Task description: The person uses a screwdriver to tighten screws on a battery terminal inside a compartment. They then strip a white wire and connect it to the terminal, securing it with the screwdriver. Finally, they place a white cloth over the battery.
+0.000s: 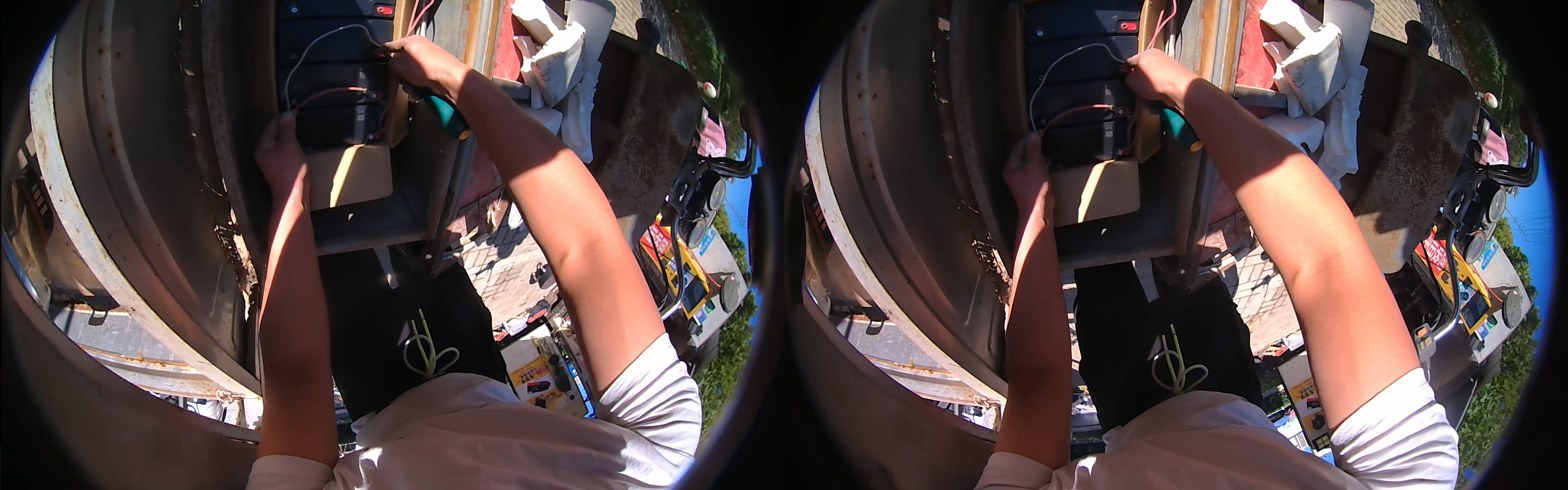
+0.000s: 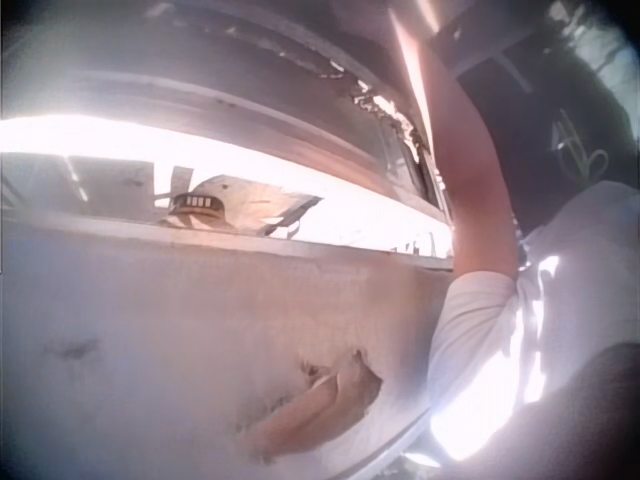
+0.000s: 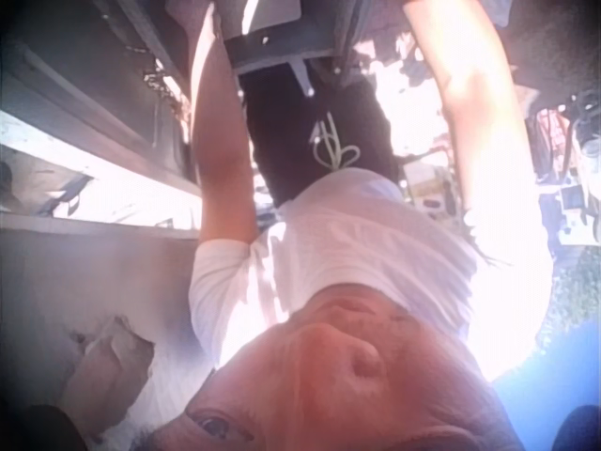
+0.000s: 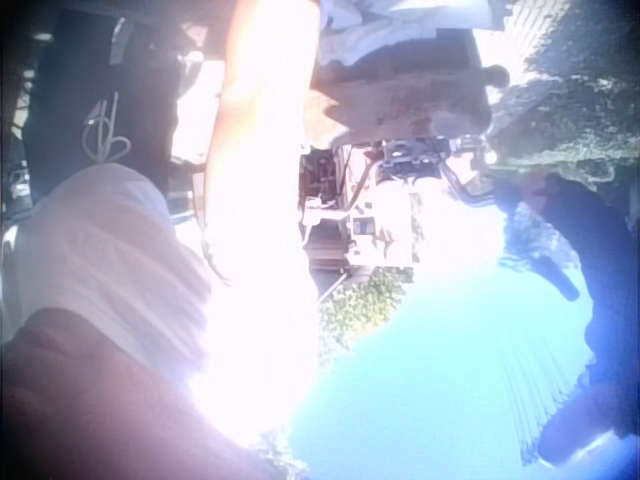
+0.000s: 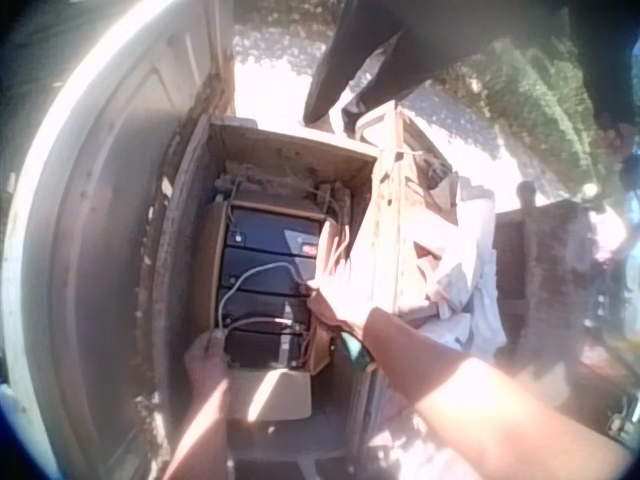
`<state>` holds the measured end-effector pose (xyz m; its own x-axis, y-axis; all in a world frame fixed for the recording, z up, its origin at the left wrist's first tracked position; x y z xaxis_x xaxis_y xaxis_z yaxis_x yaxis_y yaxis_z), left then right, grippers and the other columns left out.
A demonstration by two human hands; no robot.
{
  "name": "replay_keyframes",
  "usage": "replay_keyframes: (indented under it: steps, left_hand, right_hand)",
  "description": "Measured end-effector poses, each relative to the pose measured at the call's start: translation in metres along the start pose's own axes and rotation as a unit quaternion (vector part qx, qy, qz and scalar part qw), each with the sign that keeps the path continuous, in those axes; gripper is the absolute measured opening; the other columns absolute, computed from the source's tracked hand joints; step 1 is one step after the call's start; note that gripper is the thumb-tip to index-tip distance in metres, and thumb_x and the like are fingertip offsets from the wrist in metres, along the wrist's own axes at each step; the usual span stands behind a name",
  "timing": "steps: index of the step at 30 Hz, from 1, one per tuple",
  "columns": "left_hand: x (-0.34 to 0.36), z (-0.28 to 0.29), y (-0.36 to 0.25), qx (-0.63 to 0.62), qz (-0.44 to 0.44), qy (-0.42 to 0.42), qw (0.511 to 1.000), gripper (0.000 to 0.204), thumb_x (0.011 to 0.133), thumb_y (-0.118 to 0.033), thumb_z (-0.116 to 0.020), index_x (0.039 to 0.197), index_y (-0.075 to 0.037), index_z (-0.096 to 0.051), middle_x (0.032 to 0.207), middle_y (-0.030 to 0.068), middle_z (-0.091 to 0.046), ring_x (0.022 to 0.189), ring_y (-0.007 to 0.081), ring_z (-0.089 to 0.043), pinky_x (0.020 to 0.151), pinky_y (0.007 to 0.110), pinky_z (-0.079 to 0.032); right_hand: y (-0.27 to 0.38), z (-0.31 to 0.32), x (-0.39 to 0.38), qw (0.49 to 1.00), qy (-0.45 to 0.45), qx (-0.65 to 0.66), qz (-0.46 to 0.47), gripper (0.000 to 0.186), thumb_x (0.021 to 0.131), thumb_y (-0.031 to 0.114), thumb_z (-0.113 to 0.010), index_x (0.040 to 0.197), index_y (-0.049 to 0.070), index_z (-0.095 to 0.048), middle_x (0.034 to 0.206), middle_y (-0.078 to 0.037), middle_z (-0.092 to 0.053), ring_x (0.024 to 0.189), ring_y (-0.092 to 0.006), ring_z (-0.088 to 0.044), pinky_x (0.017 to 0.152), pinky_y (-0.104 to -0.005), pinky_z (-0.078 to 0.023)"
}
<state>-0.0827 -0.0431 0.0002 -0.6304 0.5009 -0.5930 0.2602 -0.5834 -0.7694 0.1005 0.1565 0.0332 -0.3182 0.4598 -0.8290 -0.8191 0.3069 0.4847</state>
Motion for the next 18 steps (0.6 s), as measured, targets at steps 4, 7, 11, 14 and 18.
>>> replay_keyframes:
  steps: [4,7,11,14,18]
  left_hand:
    - [0.0,0.002,-0.003,0.034,-0.033,0.009,0.999,0.026,0.093,-0.023,-0.062,0.103,-0.001,-0.071,0.093,0.0088,-0.071,0.086,0.0141,-0.062,0.082,0.029,-0.047]
    - [0.0,0.003,-0.001,0.005,-0.033,0.003,0.999,0.025,0.093,-0.022,-0.062,0.103,0.0,-0.071,0.092,0.0085,-0.071,0.084,0.0139,-0.062,0.08,0.029,-0.047]
    - [-0.002,0.003,0.002,0.0,-0.021,-0.006,1.0,0.025,0.094,-0.022,-0.062,0.104,0.0,-0.071,0.091,0.0089,-0.071,0.084,0.0133,-0.061,0.079,0.029,-0.047]
    - [-0.002,0.004,0.004,-0.011,-0.016,-0.002,1.0,0.026,0.094,-0.022,-0.062,0.105,0.0,-0.07,0.091,0.0093,-0.071,0.084,0.0133,-0.061,0.079,0.029,-0.047]
    - [0.0,0.004,0.006,-0.008,-0.023,-0.003,1.0,0.027,0.094,-0.022,-0.062,0.105,0.001,-0.07,0.091,0.0095,-0.071,0.084,0.0137,-0.061,0.079,0.029,-0.047]
  right_hand:
    - [0.0,0.001,0.001,1.0,0.003,-0.019,-0.001,0.029,0.09,0.0,-0.045,0.111,0.003,-0.064,0.062,-0.007,-0.057,0.048,-0.0142,-0.055,0.042,-0.0288,-0.044]
    - [0.003,0.001,0.001,0.999,0.01,-0.035,0.009,0.027,0.09,0.0,-0.045,0.11,0.002,-0.064,0.062,-0.007,-0.057,0.047,-0.0145,-0.055,0.041,-0.0289,-0.044]
    - [0.002,0.001,0.002,1.0,0.017,-0.013,-0.008,0.026,0.09,0.0,-0.046,0.109,0.002,-0.064,0.062,-0.008,-0.058,0.047,-0.015,-0.056,0.041,-0.0287,-0.045]
    - [-0.002,0.0,0.008,0.999,0.015,-0.044,-0.01,0.026,0.09,0.0,-0.046,0.109,0.002,-0.065,0.061,-0.008,-0.059,0.046,-0.0157,-0.057,0.041,-0.0289,-0.045]
    - [-0.001,-0.003,0.022,0.99,0.032,-0.127,0.044,0.027,0.087,0.0,-0.049,0.107,0.002,-0.067,0.061,-0.012,-0.06,0.05,-0.0195,-0.063,0.043,-0.0304,-0.048]
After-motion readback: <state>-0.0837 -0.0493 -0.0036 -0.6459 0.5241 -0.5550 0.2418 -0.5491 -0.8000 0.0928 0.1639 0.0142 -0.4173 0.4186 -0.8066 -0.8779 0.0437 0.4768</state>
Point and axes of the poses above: each hand's wrist, its own x-axis towards the middle knuckle, its own z-axis out of the back of the hand, y = z × x, the point moved 3 cm from there along x, towards the middle knuckle
